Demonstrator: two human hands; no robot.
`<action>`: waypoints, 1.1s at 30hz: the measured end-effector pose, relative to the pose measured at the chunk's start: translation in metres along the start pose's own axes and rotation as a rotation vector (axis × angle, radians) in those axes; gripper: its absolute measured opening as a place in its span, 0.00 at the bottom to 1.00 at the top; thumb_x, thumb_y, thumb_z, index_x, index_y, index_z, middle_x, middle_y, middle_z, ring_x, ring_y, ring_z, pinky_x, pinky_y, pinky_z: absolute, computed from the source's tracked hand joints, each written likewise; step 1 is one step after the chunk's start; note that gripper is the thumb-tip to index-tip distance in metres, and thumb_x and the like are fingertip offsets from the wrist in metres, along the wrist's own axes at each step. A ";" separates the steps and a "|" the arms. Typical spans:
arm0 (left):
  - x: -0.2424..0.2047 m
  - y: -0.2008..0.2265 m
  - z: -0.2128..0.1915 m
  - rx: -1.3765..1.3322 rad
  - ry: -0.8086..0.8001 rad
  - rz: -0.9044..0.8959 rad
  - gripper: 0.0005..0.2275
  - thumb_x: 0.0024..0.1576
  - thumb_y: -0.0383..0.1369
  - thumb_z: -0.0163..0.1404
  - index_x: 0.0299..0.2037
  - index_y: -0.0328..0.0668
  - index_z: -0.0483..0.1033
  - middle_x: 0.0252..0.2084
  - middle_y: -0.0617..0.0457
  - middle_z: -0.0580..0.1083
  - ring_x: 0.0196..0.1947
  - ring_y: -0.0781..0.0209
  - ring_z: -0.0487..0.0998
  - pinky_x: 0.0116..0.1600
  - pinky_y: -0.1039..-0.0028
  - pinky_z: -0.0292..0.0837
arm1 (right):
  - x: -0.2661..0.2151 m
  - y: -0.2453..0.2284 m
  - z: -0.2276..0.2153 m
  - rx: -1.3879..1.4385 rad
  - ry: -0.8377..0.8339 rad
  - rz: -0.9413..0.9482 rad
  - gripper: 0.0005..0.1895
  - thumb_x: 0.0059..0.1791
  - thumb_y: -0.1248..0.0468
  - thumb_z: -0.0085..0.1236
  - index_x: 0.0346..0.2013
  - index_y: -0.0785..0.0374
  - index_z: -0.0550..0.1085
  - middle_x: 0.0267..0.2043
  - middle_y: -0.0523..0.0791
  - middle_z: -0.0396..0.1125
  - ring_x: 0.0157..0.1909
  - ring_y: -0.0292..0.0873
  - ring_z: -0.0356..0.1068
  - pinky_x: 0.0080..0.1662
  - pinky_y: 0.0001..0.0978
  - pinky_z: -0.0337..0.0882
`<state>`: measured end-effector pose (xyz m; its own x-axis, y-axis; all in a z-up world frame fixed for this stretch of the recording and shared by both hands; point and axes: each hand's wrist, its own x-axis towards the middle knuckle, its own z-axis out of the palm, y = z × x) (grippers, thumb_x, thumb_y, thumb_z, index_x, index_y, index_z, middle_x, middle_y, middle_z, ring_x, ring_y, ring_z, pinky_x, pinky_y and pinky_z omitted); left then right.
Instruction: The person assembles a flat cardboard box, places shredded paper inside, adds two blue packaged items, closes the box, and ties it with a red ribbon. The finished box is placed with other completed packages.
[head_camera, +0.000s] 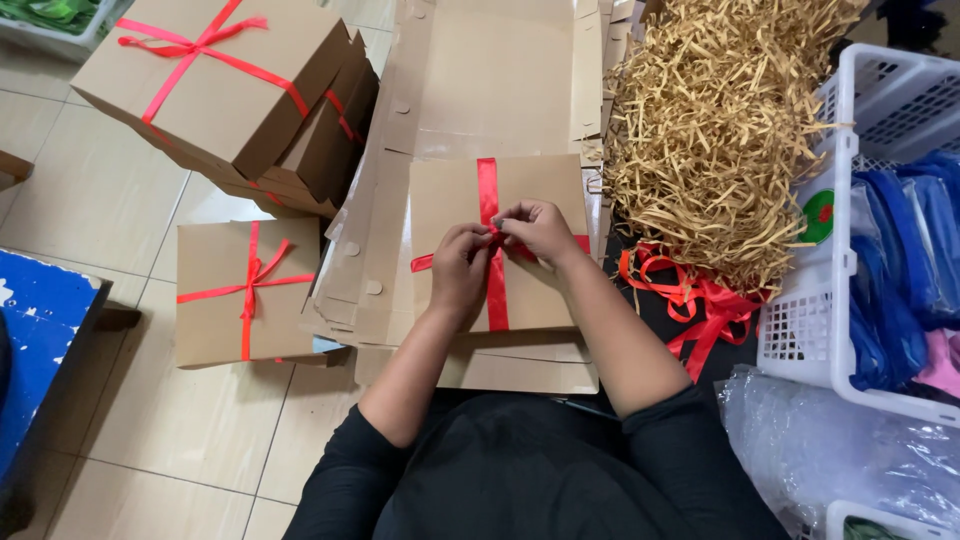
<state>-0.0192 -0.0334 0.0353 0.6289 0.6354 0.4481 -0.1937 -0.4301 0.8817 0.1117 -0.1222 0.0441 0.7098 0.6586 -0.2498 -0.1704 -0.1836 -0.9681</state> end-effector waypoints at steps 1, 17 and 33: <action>0.000 -0.001 0.000 0.042 -0.007 0.023 0.06 0.52 0.16 0.58 0.33 0.36 0.80 0.38 0.47 0.77 0.41 0.49 0.82 0.47 0.69 0.79 | -0.003 -0.005 0.003 0.066 0.018 0.025 0.12 0.39 0.73 0.66 0.37 0.68 0.79 0.31 0.48 0.73 0.31 0.36 0.76 0.33 0.27 0.78; 0.001 0.013 -0.011 0.263 -0.069 0.173 0.03 0.57 0.24 0.58 0.37 0.45 0.82 0.41 0.56 0.78 0.43 0.55 0.82 0.50 0.70 0.79 | 0.047 0.046 0.000 0.454 0.225 0.180 0.24 0.34 0.81 0.64 0.35 0.56 0.67 0.27 0.42 0.64 0.26 0.41 0.68 0.27 0.36 0.78; -0.003 0.006 -0.011 0.500 -0.158 0.421 0.03 0.60 0.23 0.54 0.41 0.33 0.78 0.44 0.44 0.76 0.46 0.47 0.79 0.51 0.66 0.77 | 0.040 0.046 -0.005 0.445 0.118 0.123 0.26 0.34 0.82 0.67 0.34 0.55 0.67 0.29 0.39 0.61 0.31 0.37 0.68 0.35 0.27 0.75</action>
